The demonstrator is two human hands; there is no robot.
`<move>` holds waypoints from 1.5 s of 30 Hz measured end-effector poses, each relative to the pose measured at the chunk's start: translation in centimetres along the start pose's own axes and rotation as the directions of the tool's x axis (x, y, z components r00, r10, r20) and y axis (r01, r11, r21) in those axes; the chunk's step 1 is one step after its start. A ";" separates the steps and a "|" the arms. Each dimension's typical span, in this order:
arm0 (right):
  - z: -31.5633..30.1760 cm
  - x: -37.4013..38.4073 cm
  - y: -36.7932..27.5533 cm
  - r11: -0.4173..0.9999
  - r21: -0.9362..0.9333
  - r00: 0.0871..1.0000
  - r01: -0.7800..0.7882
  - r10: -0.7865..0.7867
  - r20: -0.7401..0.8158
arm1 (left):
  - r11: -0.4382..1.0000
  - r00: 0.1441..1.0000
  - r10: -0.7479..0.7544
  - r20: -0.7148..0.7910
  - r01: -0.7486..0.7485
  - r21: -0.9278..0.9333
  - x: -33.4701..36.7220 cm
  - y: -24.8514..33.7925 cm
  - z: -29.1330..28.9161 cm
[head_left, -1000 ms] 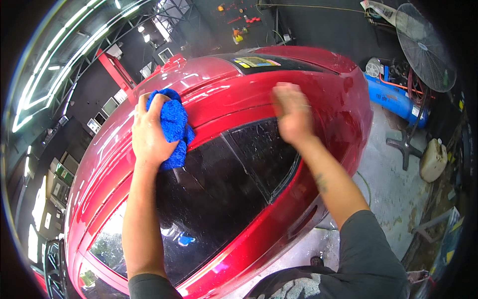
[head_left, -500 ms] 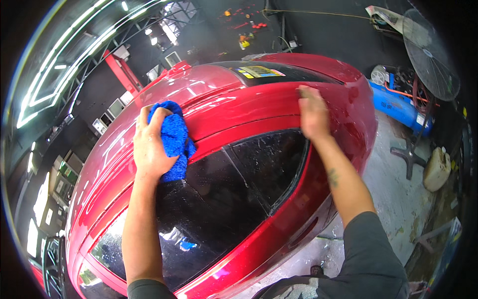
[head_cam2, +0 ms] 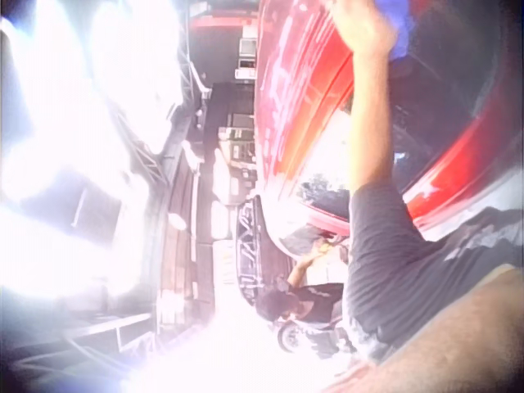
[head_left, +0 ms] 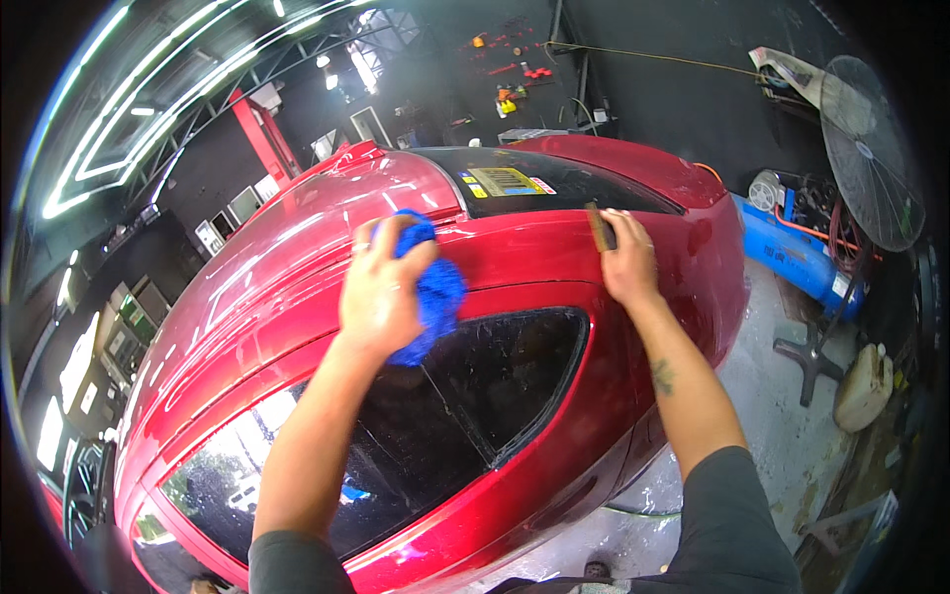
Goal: The person wipes the roof and rear window area of a red car using a blue microfiber cloth and a small black block. They repeatedly wipe the same sections, occasionally dipping the cloth into a bucket of water.
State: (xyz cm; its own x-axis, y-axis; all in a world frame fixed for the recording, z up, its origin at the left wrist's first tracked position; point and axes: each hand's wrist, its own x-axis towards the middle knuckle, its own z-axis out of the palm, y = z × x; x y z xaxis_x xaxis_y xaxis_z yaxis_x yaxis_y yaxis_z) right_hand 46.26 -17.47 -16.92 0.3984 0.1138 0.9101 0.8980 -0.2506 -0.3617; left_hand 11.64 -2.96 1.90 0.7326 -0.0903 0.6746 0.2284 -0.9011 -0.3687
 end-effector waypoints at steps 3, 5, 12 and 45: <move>-0.2 0.5 -1.3 0.989 0.032 0.972 -0.143 0.134 0.191 | 0.999 0.989 0.046 0.143 -0.047 0.002 2.6 2.9 3.6; -0.6 1.3 -2.9 0.986 0.021 0.960 -0.165 0.156 0.234 | 0.993 0.991 0.097 0.095 -0.090 -0.079 5.1 5.4 7.6; 1.2 -0.1 -1.0 0.997 -0.075 1.000 -0.009 0.011 0.027 | 0.995 0.943 0.099 0.318 -0.100 -0.015 12.3 9.0 11.2; 6.2 0.3 -46.6 0.808 0.366 0.884 0.462 -0.454 -0.113 | 0.953 0.941 -0.264 -0.213 0.288 0.092 -20.0 -13.3 -16.3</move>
State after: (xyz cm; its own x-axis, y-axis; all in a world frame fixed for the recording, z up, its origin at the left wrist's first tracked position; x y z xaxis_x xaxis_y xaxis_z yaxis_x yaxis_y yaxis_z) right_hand 5.71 0.17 -1.07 -0.0765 0.1059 0.9914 0.9780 0.2017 0.0539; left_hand -16.46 3.89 3.72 0.4926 0.0630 0.8680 0.4879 -0.8459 -0.2155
